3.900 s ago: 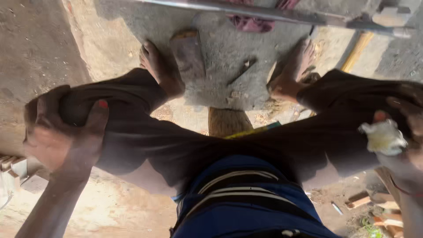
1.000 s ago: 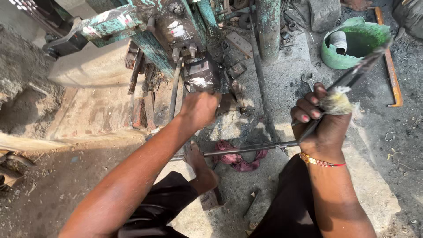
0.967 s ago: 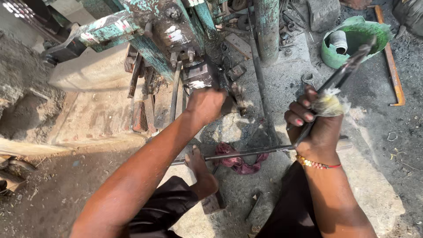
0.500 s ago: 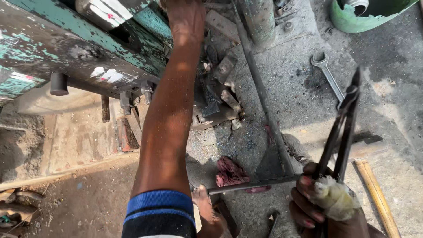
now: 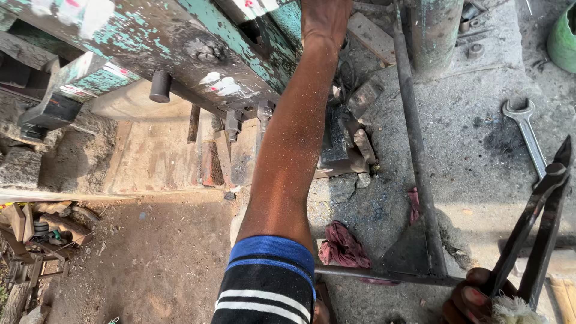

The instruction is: The person operates a manual metal press machine, using a long metal rod to drive the press and a pair of tongs to handle a curved metal piece. They repeatedly position the metal piece under the press and strike it with the rod to shape it.

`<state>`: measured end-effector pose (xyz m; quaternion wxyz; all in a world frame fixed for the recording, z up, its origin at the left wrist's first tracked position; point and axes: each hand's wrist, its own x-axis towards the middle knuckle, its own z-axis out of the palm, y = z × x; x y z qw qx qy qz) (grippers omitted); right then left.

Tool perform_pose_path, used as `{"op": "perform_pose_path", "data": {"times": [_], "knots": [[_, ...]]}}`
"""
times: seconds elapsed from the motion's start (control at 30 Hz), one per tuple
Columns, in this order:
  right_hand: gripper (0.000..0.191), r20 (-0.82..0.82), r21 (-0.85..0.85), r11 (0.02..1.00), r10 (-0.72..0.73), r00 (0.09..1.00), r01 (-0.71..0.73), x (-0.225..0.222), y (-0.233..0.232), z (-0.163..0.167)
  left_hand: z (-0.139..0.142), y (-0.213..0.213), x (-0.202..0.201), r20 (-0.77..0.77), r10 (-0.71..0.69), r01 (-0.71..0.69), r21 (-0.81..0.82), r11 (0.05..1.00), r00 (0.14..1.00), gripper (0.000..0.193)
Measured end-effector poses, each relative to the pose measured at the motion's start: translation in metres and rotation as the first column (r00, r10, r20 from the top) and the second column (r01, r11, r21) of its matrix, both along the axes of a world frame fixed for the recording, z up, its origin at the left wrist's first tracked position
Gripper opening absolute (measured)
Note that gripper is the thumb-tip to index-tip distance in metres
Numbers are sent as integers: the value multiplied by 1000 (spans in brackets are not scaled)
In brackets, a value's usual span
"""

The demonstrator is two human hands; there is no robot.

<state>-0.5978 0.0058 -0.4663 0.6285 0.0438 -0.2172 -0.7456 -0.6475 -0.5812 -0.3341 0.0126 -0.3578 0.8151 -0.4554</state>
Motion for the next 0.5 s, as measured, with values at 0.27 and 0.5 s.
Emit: {"op": "perform_pose_path", "data": {"times": [0.27, 0.5], "knots": [[49, 46, -65, 995, 79, 996, -76, -1, -6, -24, 5, 7, 11, 14, -101, 102, -66, 993, 995, 4], [52, 52, -68, 993, 96, 994, -92, 11, 0, -27, -7, -7, 2, -52, -117, 113, -67, 991, 992, 7]]}}
